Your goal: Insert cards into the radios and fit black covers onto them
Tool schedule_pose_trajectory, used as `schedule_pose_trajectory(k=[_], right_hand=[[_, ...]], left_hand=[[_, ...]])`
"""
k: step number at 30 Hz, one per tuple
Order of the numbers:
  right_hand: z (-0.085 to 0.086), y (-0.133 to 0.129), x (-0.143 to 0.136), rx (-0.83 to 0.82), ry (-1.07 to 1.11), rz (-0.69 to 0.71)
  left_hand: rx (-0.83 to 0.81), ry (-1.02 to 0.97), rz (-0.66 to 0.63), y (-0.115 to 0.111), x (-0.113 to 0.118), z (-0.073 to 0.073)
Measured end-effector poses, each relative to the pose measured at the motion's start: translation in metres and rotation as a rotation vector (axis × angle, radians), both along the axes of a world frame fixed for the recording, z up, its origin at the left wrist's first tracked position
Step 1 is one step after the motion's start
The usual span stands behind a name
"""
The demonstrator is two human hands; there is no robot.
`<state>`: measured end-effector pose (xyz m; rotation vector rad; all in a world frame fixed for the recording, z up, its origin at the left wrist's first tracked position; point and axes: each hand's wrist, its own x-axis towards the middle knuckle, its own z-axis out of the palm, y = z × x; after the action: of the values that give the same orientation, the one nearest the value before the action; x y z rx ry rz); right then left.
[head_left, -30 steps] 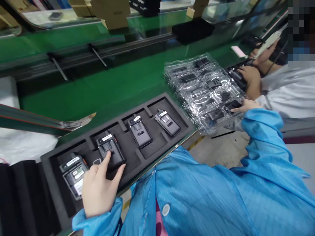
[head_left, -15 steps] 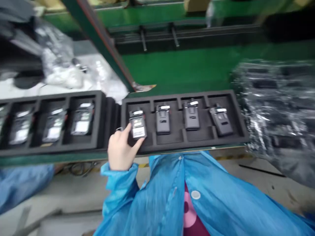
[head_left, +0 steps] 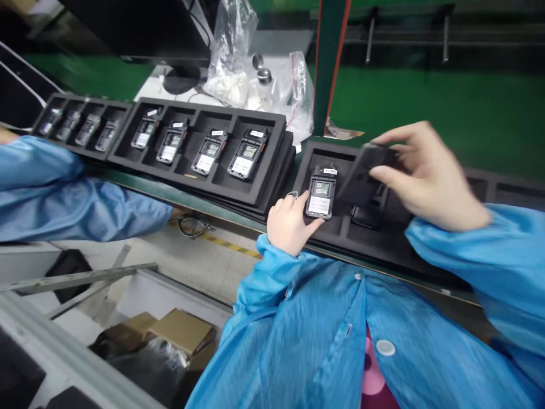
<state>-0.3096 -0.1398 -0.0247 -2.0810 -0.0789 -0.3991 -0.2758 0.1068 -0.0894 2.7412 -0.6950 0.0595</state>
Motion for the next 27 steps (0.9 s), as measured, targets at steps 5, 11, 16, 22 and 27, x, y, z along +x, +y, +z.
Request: schedule_pose_trajectory(k=[5, 11, 16, 22, 27], right_hand=[[-0.044, 0.046, 0.047, -0.001, 0.119, 0.119], [-0.061, 0.047, 0.046, -0.131, 0.220, 0.067], [-0.057, 0.053, 0.039, -0.378, 0.198, 0.025], [-0.061, 0.068, 0.027, -0.781, 0.123, -0.076], [-0.062, 0.077, 0.017, -0.960, 0.071, -0.038]], left_hand=[[-0.011, 0.006, 0.008, -0.001, -0.002, 0.001], [-0.056, -0.015, 0.000, 0.000, -0.001, -0.003], [-0.068, -0.011, -0.006, 0.001, 0.000, -0.005], [-0.070, -0.008, -0.001, 0.001, -0.001, -0.007], [-0.066, 0.029, 0.002, -0.001, -0.001, -0.007]])
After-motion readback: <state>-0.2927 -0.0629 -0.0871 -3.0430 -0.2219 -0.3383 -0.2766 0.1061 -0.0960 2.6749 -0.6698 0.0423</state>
